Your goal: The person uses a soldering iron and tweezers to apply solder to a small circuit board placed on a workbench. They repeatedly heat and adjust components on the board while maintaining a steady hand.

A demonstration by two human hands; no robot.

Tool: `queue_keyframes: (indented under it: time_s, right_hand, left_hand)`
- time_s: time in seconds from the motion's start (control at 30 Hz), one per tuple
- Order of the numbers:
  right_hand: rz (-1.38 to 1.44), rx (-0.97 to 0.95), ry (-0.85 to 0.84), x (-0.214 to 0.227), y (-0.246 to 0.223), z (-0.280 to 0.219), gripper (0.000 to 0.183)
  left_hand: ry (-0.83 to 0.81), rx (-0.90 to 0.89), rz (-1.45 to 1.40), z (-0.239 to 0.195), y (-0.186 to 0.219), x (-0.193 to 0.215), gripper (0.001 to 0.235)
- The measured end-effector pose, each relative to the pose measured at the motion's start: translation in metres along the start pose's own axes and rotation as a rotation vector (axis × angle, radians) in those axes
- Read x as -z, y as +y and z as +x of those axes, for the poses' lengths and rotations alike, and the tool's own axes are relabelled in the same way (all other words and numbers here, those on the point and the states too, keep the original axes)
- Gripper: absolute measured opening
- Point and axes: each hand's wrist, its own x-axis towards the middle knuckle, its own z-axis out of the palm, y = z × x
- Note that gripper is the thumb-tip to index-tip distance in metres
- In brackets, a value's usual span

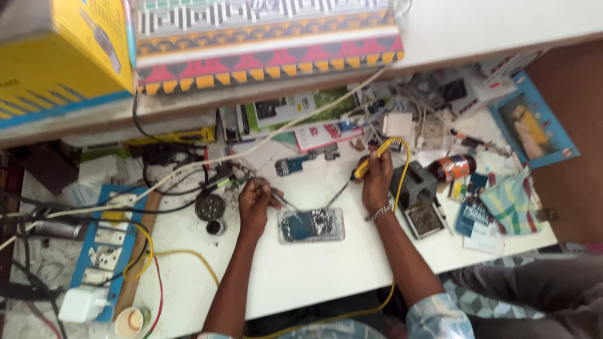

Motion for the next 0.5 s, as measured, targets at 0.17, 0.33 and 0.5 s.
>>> queue_keyframes:
  time_s: [0.17, 0.33, 0.5]
  right_hand:
    - [-0.013, 0.035, -0.011, -0.001, 0.001, 0.0, 0.024]
    - [0.067, 0.028, -0.032, 0.0, 0.006, 0.007, 0.023]
    - [0.114, 0.027, -0.055, 0.003, 0.006, 0.003, 0.023]
  left_hand:
    - [-0.003, 0.017, -0.013, 0.001, 0.001, -0.001, 0.016]
    - [0.003, 0.023, 0.018, 0.0, 0.004, -0.003, 0.017]
    - [-0.013, 0.016, 0.029, -0.002, 0.009, -0.005, 0.019]
